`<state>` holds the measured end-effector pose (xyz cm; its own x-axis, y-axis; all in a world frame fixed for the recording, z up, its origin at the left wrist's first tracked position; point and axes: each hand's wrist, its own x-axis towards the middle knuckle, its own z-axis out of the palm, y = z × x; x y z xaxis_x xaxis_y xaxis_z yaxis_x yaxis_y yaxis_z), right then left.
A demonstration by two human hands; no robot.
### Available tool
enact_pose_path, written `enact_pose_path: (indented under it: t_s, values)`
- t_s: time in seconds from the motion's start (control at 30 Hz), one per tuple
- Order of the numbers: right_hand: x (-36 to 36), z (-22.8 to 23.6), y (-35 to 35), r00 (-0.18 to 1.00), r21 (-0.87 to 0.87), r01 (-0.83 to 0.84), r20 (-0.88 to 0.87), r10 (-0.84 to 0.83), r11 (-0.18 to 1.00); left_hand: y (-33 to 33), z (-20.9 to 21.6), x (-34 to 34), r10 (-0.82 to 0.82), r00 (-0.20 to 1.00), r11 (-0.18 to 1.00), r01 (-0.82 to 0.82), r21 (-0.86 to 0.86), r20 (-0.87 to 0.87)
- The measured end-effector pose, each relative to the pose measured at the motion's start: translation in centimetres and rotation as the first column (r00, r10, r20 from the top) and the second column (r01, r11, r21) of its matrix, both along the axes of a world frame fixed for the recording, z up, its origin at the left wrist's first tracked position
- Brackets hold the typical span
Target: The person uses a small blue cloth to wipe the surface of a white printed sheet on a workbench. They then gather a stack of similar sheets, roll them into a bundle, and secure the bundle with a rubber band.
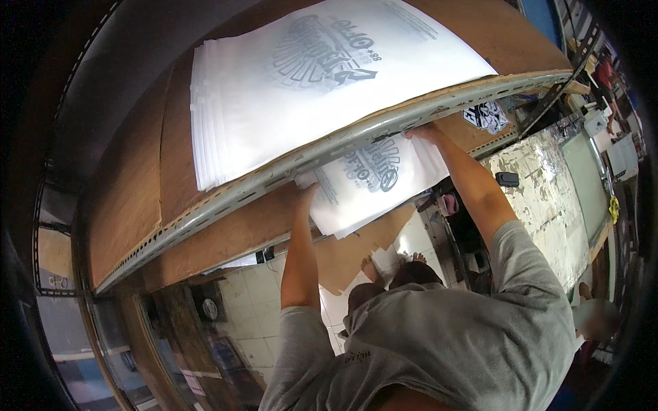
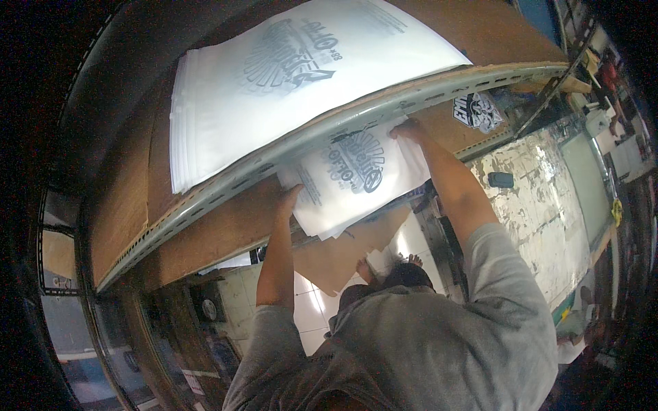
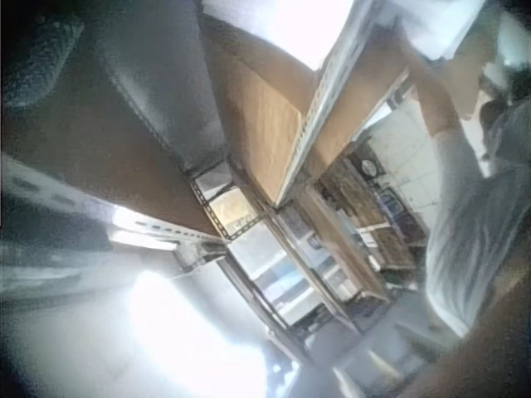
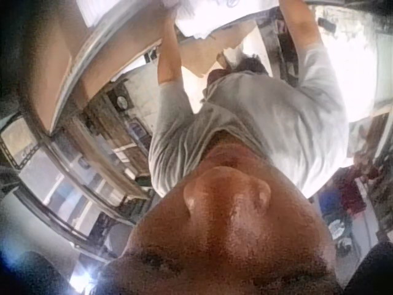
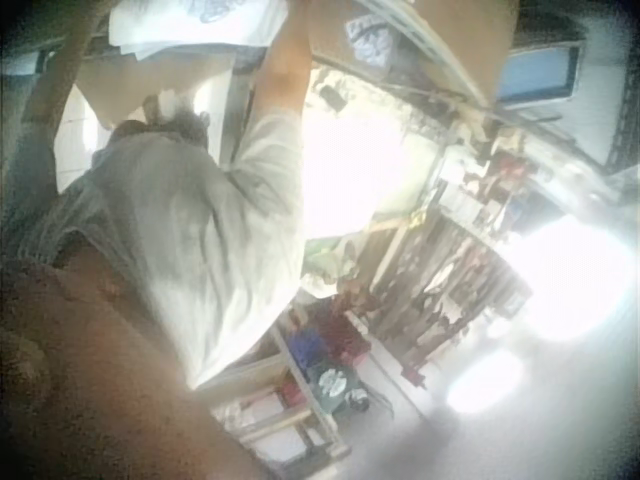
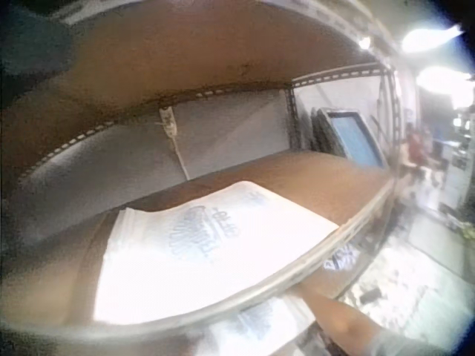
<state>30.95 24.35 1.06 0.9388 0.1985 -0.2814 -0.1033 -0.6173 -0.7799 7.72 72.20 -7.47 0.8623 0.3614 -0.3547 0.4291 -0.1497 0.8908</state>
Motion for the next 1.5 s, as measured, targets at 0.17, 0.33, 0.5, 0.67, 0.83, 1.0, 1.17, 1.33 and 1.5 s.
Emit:
enact_pose_path:
  t_s: [0.17,0.33,0.5,0.67,0.83,1.0,1.17,1.33,1.5]
  values:
    - [-1.2,2.3,1.3,0.989,0.051,-0.044,0.143,0.036,0.998,1.3,-0.4,1.6,-0.025,0.999,0.971,0.035,0.237,-0.045]
    - [-6.6,10.6,4.4,0.966,0.031,-0.134,0.227,0.123,0.991,1.7,2.6,0.4,-0.149,0.970,0.985,0.162,0.052,-0.191]
    - [-6.1,11.2,2.3,0.973,0.077,-0.083,0.220,0.064,0.994,0.1,7.2,-1.3,-0.160,0.987,0.934,0.161,-0.319,0.030]
    - [-4.5,10.0,1.2,0.999,0.179,-0.032,0.046,0.024,0.983,-1.4,8.0,-1.5,-0.110,0.991,0.988,0.100,-0.115,-0.077]
    - [-6.0,9.2,2.8,0.950,0.290,0.065,-0.312,0.030,0.955,1.3,3.4,-1.5,-0.004,1.000,0.994,0.005,-0.110,0.009]
    - [-11.7,9.2,-0.7,0.887,0.268,0.264,-0.445,-0.124,0.926,-3.9,8.0,-3.1,-0.045,0.986,0.985,0.070,-0.159,0.159]
    - [-24.2,11.4,-8.0,0.929,0.278,0.370,-0.123,-0.349,0.887,-12.3,15.3,-8.0,-0.219,0.939,0.975,0.218,0.033,0.265]
    - [-41.0,13.8,-21.7,0.732,0.371,0.644,-0.044,-0.680,0.669,-26.4,20.7,-11.0,-0.404,0.874,0.893,0.440,-0.091,0.270]
    - [-56.1,14.1,-33.1,0.407,0.331,0.877,-0.124,-0.905,0.349,-43.9,20.8,-9.5,-0.745,0.591,0.586,0.801,-0.121,0.309]
